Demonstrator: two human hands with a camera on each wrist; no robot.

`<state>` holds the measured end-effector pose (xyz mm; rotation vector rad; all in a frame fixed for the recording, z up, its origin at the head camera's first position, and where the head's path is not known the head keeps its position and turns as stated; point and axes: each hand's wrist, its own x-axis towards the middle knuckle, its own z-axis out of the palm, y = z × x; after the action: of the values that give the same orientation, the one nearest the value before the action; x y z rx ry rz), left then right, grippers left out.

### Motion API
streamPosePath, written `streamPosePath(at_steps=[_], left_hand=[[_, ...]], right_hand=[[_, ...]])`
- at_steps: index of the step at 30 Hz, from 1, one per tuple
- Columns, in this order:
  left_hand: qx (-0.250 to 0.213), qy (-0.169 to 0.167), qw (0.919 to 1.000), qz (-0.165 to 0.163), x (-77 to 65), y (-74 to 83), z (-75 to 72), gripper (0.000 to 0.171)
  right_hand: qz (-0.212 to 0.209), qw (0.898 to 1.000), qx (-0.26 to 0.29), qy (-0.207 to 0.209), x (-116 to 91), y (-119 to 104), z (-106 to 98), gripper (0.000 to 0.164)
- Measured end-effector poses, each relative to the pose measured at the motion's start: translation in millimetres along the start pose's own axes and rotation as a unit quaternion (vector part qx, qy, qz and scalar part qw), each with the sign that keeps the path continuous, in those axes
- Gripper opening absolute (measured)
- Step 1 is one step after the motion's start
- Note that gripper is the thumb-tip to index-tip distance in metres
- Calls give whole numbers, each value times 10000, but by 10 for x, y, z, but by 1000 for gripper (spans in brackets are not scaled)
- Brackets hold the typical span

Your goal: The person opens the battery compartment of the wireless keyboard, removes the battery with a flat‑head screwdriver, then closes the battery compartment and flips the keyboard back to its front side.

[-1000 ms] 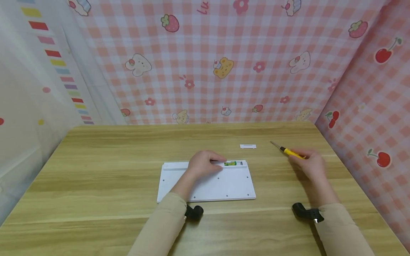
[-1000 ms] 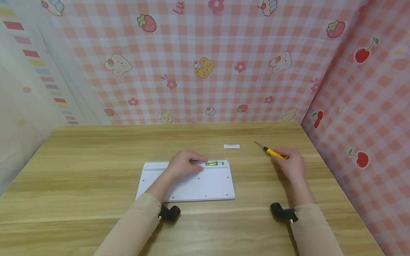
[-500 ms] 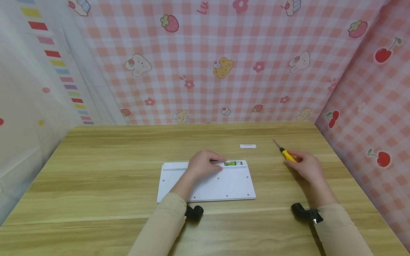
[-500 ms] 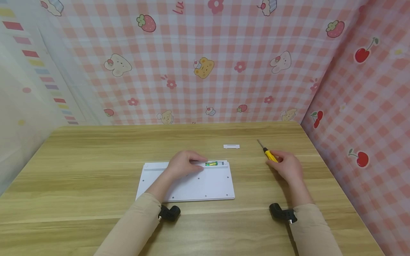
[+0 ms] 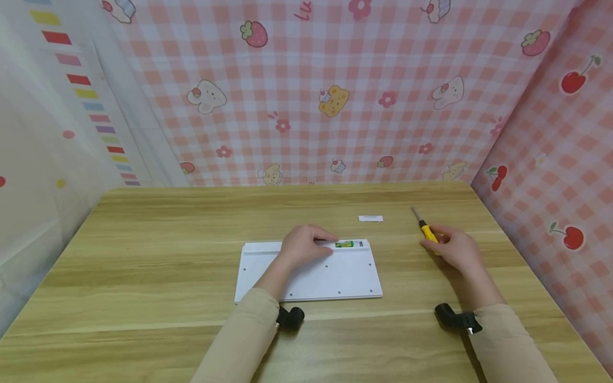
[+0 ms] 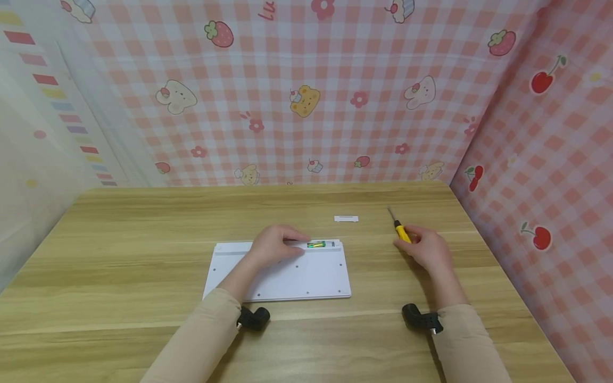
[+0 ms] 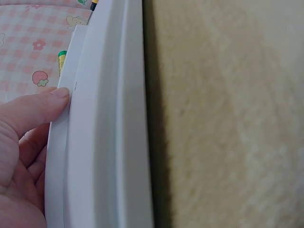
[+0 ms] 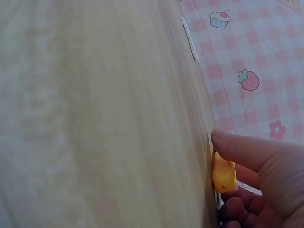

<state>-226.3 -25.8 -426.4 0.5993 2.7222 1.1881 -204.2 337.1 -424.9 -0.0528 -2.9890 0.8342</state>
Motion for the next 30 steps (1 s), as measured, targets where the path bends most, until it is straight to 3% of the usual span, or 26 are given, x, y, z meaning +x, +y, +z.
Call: streamPosePath(at_steps=[9,16,25,30], left_hand=[[8,-4,10000,26,4,-7,5,26],[-18,-34,10000,-12,-1,1,1,26],[33,9,9999,164,-24,18,-14,30],[28,-37,9997,259,-65,10,-48,33]], right_hand=[[45,9997,223,-70,-23,21,-40,67],[-101,9997,157,133,-62,-43,-136,63],[-1032,9935,337,332,-46,-400,-77,49],[-1393,9890,491,84,-32,-624,91,43]])
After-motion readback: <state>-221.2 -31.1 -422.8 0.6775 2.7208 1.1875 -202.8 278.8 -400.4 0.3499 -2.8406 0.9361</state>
